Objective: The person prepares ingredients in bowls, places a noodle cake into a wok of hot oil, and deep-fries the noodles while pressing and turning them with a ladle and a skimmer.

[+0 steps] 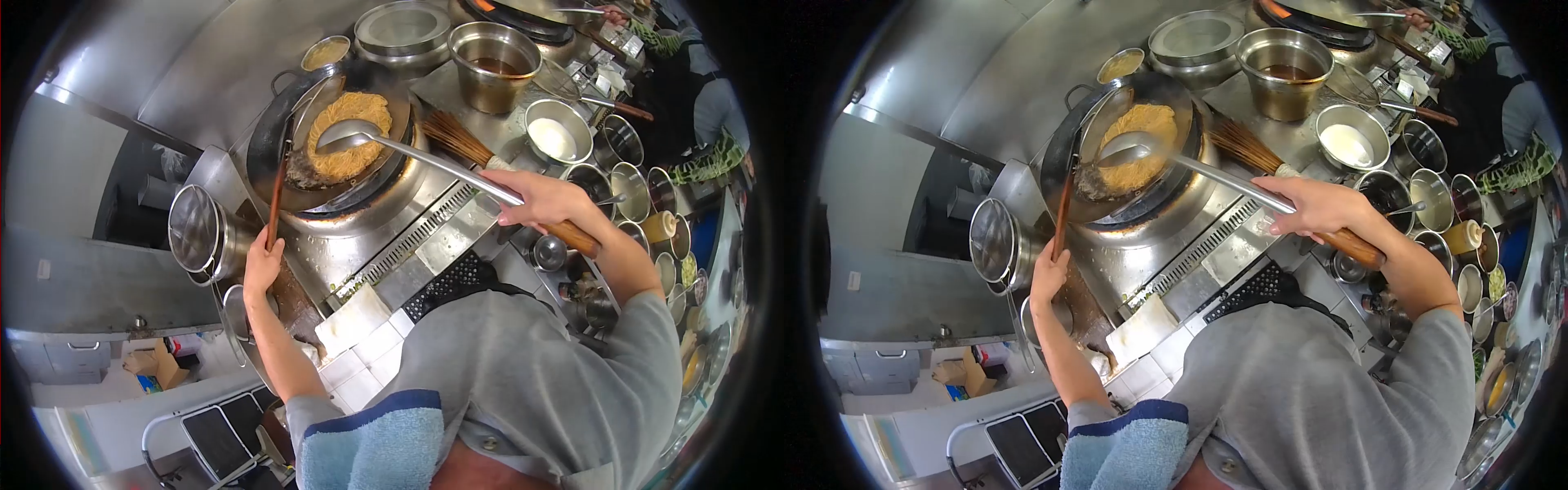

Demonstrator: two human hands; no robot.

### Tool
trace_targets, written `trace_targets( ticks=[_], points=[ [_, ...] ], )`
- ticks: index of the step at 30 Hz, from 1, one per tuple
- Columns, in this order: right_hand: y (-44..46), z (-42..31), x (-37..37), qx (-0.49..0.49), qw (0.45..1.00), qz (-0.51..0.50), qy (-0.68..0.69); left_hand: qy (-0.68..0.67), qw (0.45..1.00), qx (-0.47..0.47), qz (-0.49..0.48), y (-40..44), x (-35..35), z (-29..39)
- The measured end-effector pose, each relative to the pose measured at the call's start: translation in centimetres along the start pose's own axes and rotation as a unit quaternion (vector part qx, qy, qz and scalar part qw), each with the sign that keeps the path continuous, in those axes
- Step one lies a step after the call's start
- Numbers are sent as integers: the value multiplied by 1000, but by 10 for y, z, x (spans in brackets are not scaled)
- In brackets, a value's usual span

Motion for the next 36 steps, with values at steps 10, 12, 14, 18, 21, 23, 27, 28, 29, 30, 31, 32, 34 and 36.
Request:
trace_targets(
  ticks=[10, 12, 14, 18, 21, 23, 27, 28, 29, 30, 31, 32, 34, 36],
  points=[
    [16, 5, -14, 0, 999, 45, -19, 16, 1000, -6, 12, -2, -2, -16],
    [9, 8, -10, 14, 1000, 24, -10, 22, 1000, -18, -8, 4, 2, 0],
    [7, 7, -6, 16, 1000, -1, -9, 25, 1000, -12, -10, 7, 3, 6],
    [24, 17, -10, 12, 999, 21, -27, 16, 1000, 9, -11, 2, 8, 4],
    [15, -2, -11, 3, 996, 65, -56, 41, 999, 4, 4, -6, 2, -7],
    [5, 2, -7, 14, 997, 51, -53, 35, 999, 7, 9, -1, -1, -10],
    [4, 10, -4, 28, 998, 2, -64, 19, 1000, 19, 13, 8, 0, -7],
    [7, 14, -2, 37, 997, -5, -65, 19, 1000, 16, 7, 7, 3, -1],
    [13, 14, -5, 37, 997, 10, -64, 19, 1000, 14, 3, 6, 4, -1],
    [20, 13, -7, 23, 997, 25, -68, 19, 1000, 12, 0, 4, 5, -1],
    [27, 11, -10, 9, 997, 41, -71, 20, 1000, 13, 0, 2, 5, -7],
    [32, 7, -13, -6, 996, 59, -73, 25, 1000, 13, 5, -1, 3, -8],
    [27, -2, -13, -12, 993, 78, -89, 36, 999, 14, 13, -7, -3, -9],
    [19, 0, -13, -14, 994, 69, -85, 37, 999, 11, 23, -8, -8, -10]
  ],
)
Point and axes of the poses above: each hand's wrist, its own y-axis towards the middle knuckle, its own x-axis out of the palm, z = x × y, the point moved 10 cm from there along y, towards the middle knuckle, and after that the axes turned 5 degrees about y, right-handed, at the moved point
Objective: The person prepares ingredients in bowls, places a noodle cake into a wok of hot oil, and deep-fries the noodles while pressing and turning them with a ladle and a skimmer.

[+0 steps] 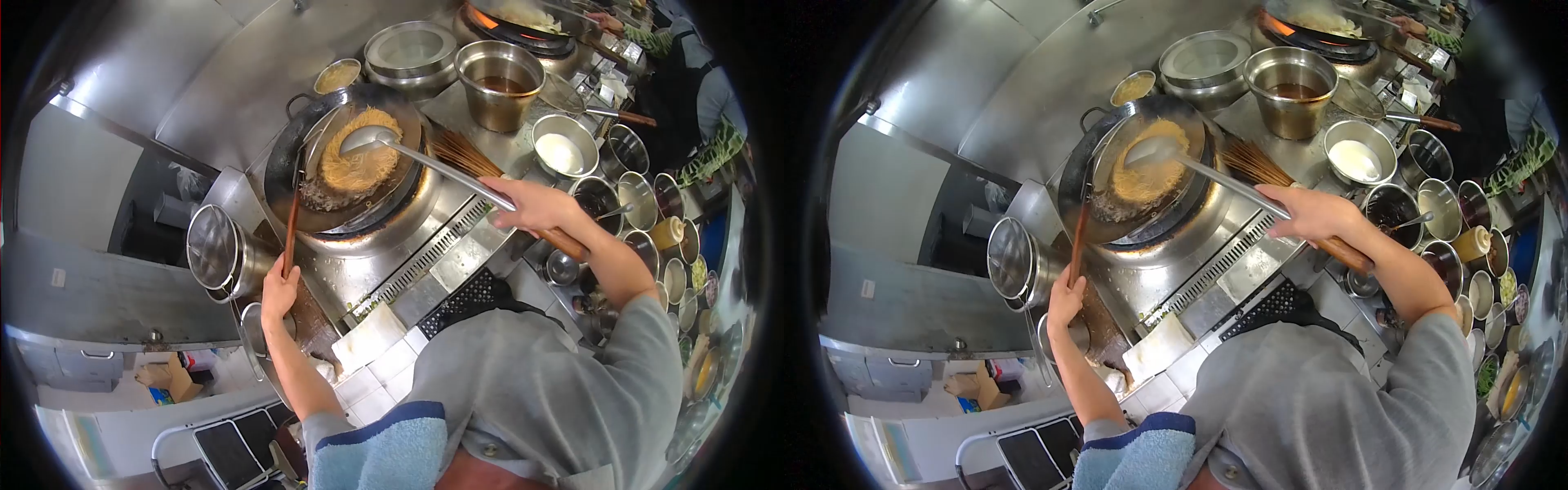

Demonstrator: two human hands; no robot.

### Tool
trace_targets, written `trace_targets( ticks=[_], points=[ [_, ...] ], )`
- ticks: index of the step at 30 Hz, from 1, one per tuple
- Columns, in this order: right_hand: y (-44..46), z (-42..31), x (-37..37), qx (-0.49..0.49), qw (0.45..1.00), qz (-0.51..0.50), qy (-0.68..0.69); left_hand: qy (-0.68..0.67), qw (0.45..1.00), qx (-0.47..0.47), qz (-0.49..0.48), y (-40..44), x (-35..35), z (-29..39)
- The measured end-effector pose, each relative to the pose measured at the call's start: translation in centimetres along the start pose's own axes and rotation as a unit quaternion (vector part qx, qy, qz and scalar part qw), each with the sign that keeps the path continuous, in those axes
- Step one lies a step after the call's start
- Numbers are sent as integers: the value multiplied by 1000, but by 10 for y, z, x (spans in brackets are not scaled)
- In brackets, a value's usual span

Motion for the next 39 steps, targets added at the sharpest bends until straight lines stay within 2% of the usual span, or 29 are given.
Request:
trace_targets(
  ticks=[3, 5, 9, 11, 20, 23, 25, 30, 32, 35, 37, 39],
  points=[
    [-12, 5, 7, 35, 997, -58, 40, -34, 999, 14, 9, 12, 1, 6],
    [-8, 5, 12, 27, 994, -70, 77, 11, 1000, 16, 19, 22, 5, 15],
    [7, 15, 8, 37, 997, -23, 57, 34, 999, 10, 3, 5, 7, 41],
    [5, 9, 2, 45, 999, 2, 30, 33, 999, 4, 6, 0, 8, 21],
    [-3, 20, 4, 33, 994, -47, 93, -19, 999, -37, -28, 8, 14, 18],
    [9, 13, -2, 9, 1000, 14, 20, -18, 1000, -15, -7, 3, 16, 1],
    [3, 12, -2, 3, 999, 14, 33, -16, 1000, -24, 4, -4, 12, -6],
    [-11, 14, 3, 28, 994, -44, 99, -80, 993, -71, -40, 1, 15, 7],
    [0, 25, 6, 38, 992, -53, 104, -80, 996, -24, -24, 3, 15, 12],
    [12, 20, 1, 15, 999, -1, 50, -37, 999, -31, -19, -1, 15, 7],
    [6, 14, -2, 3, 999, 12, 34, -19, 1000, 1, 4, -4, 12, -2],
    [-5, 9, -2, 6, 999, 6, 47, -37, 999, -19, -7, -4, 10, 0]
  ],
)
Point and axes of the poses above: each hand's wrist, its own y-axis towards the middle knuckle, its own x-axis out of the palm, z = x × y, the point moved 10 cm from there along y, towards the middle knuckle, and after that the axes turned 5 degrees about y, right-handed, at the moved point
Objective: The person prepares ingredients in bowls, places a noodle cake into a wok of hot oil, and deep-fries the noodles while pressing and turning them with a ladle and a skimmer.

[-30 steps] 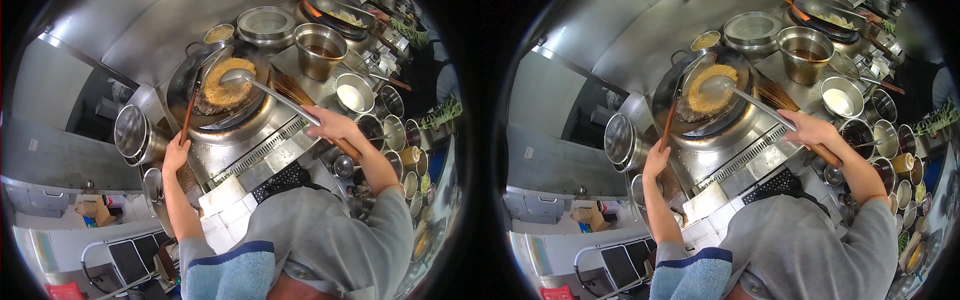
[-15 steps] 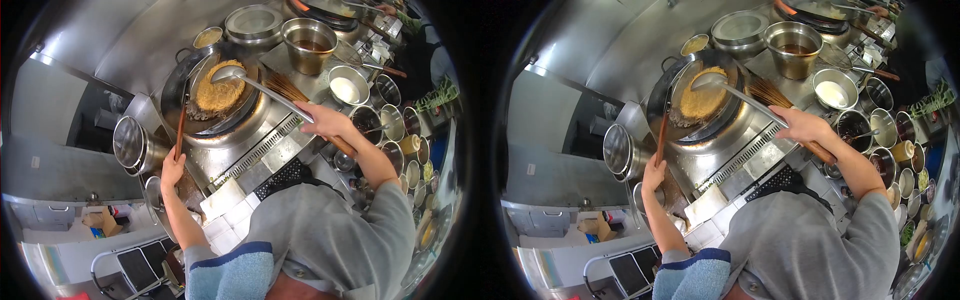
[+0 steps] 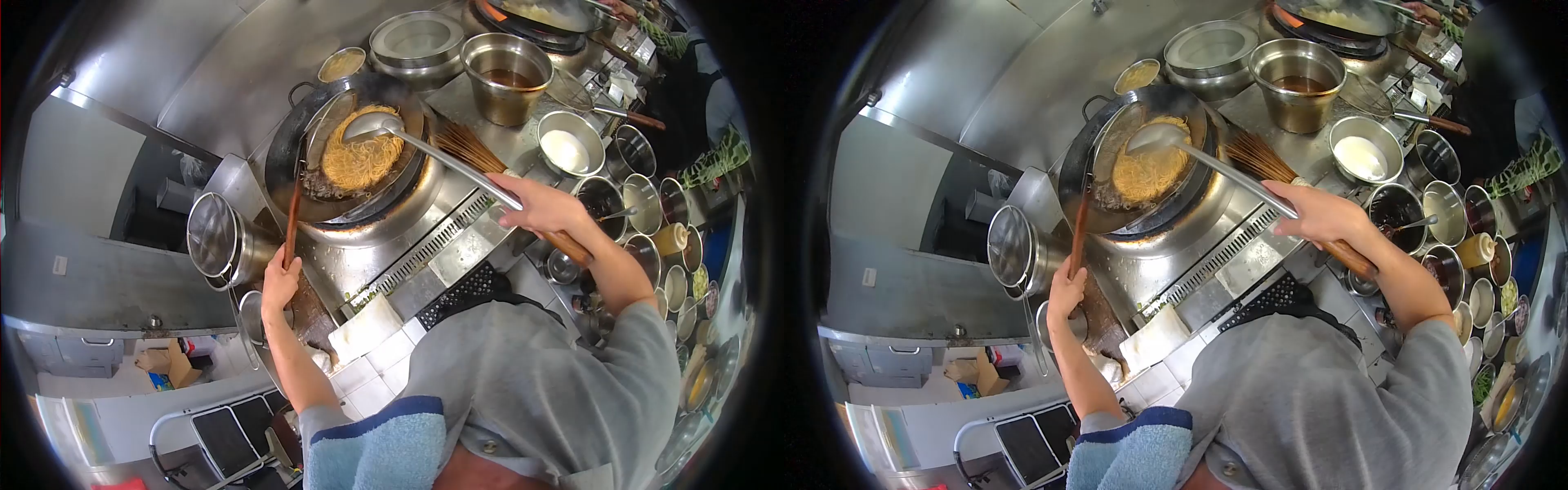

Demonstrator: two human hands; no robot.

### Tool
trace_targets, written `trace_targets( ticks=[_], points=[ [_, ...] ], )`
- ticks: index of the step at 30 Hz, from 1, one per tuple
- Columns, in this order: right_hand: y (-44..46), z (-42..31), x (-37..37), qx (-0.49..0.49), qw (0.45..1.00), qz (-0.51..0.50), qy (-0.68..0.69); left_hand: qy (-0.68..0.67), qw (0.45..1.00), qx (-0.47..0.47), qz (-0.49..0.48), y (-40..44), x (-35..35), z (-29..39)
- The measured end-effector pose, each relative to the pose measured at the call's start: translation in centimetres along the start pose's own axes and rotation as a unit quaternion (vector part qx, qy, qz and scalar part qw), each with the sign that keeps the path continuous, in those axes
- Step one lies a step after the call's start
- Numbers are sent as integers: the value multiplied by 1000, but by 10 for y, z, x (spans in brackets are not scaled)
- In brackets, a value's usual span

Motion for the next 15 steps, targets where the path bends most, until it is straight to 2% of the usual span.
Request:
trace_targets(
  ticks=[4, 11, 15],
  points=[
    [-7, 3, 2, 17, 998, -46, 51, -25, 997, -68, -23, -4, 1, 13],
    [8, -5, -4, 0, 999, 14, -51, -48, 999, -2, -18, 11, 12, -3],
    [-8, -7, 0, 8, 999, -45, -7, -85, 995, -37, -30, 2, 15, 4]
  ],
)
Point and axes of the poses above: each hand's wrist, its own y-axis towards the middle knuckle, its own x-axis out of the palm, z = x × y, the point moved 10 cm from there along y, towards the middle knuckle, and after that the axes turned 5 degrees about y, right-handed, at the moved point
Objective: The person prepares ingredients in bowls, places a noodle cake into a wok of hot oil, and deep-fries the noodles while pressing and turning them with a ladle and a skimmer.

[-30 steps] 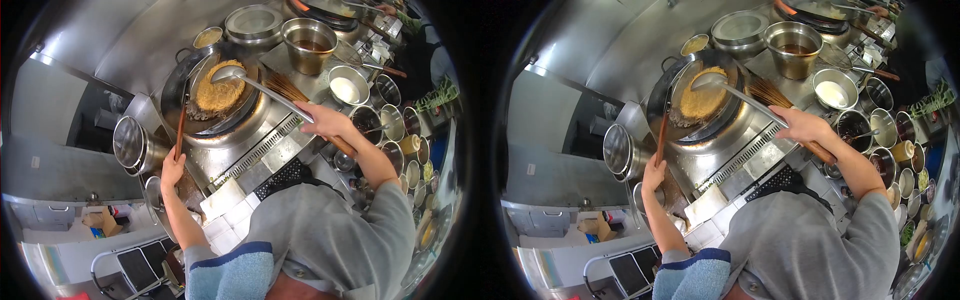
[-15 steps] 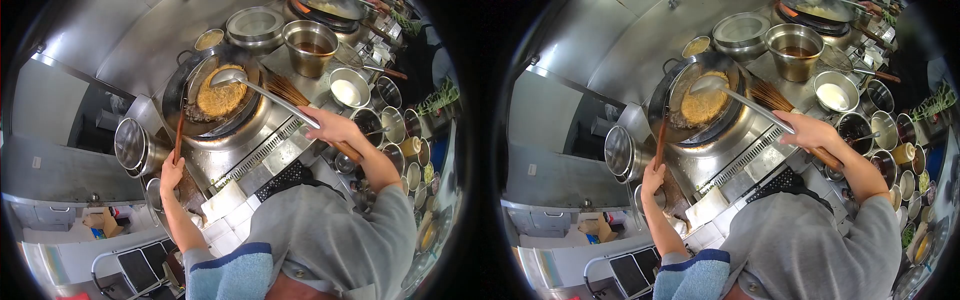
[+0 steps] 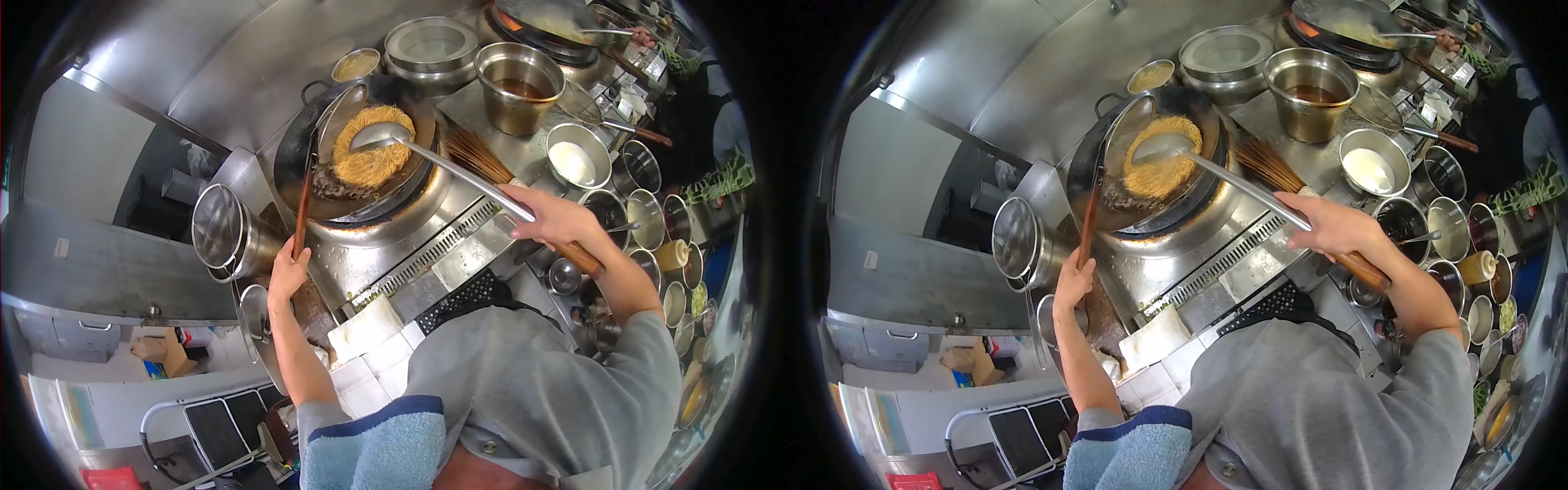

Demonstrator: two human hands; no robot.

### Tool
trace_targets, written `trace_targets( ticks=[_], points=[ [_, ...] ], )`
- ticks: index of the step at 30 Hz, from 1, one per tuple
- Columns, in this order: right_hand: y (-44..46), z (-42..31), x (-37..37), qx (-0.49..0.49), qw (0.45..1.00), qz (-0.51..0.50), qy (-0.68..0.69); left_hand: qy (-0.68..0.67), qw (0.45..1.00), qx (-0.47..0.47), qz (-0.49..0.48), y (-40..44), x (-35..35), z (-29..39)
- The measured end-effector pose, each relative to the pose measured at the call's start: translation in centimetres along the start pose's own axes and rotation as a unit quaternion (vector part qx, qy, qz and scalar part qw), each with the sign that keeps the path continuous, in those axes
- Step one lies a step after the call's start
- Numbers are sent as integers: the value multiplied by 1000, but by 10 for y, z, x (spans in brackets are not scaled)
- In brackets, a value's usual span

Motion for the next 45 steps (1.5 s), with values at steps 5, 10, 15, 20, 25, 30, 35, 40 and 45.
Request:
trace_targets(
  ticks=[5, 10, 15, 20, 25, 30, 35, 40, 45],
  points=[
    [18, 21, 3, -5, 999, 4, 48, 20, 1000, -5, 0, -5, 2, 0],
    [6, 5, -7, -10, 998, 59, -14, 73, 996, -41, 38, -16, -12, -8],
    [-7, -2, 0, 12, 999, 18, 28, 95, 991, 76, 54, 24, -7, -8],
    [17, 18, 0, -11, 997, 27, 76, 82, 993, 76, 29, 15, 4, -1],
    [5, 12, -7, -3, 996, 64, 65, 50, 999, -8, 15, -3, -7, -8],
    [-4, 14, -7, -6, 995, 57, 76, -81, 995, -55, 6, -17, -23, 0],
    [-6, 15, 4, -12, 991, 41, 127, -193, 968, -141, -78, -38, -26, 30],
    [1, 20, 9, -37, 982, 56, 174, -305, 904, -224, -201, -58, -1, 42],
    [7, 23, 4, -46, 971, 84, 217, -431, 831, -225, -269, -54, 45, 55]
  ],
)
Point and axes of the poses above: each hand's wrist, its own y-axis towards the middle knuckle, its own x-axis out of the palm, z = x × y, the point moved 10 cm from there along y, towards the middle knuckle, and after that the axes turned 5 degrees about y, right-handed, at the moved point
